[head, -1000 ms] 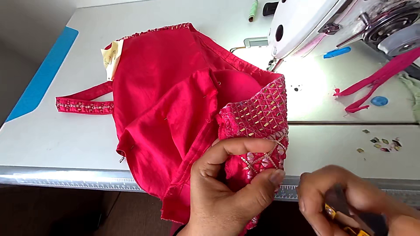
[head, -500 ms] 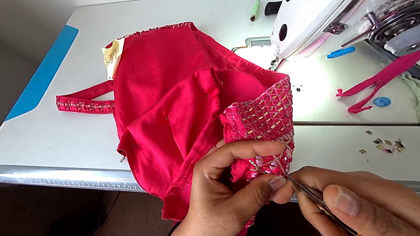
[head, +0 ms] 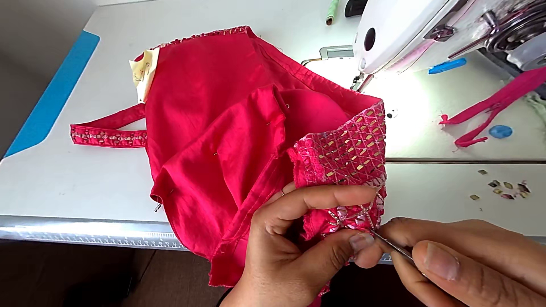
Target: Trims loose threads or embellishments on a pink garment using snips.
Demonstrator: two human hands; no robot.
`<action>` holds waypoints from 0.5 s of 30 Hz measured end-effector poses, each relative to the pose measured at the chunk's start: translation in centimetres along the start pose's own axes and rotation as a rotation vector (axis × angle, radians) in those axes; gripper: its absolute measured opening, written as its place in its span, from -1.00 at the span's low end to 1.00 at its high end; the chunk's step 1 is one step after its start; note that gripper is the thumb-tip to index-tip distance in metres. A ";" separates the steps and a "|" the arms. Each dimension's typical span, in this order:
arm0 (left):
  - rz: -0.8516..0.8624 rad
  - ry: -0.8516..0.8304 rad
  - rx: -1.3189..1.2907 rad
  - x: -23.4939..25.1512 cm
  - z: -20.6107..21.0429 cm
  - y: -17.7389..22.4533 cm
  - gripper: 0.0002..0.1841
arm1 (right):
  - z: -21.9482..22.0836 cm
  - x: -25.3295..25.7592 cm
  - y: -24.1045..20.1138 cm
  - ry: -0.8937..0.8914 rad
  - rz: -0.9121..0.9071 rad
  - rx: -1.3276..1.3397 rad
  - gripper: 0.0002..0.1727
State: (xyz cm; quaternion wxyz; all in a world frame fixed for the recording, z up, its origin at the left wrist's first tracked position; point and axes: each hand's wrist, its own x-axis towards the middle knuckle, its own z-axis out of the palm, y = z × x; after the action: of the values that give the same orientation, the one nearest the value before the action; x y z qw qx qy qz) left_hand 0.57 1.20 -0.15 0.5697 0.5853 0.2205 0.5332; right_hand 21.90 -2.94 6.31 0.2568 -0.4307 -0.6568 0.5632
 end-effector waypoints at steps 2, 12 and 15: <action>-0.006 -0.003 0.002 0.0 0.0 0.0 -0.65 | -0.1 0.0 0.0 -0.011 0.004 -0.011 -0.54; -0.023 -0.034 0.041 0.1 -0.2 0.2 -0.66 | -0.1 0.6 0.5 0.012 -0.040 0.003 -0.59; -0.034 -0.013 0.016 0.0 -0.1 0.2 -0.65 | 0.2 0.8 0.8 0.037 -0.065 0.015 -0.60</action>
State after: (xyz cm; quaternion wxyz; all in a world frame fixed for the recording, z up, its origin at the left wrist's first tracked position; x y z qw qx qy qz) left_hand 0.41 1.24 -0.03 0.5754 0.5895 0.2312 0.5177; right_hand 21.61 -2.33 5.34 0.2901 -0.4176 -0.6614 0.5514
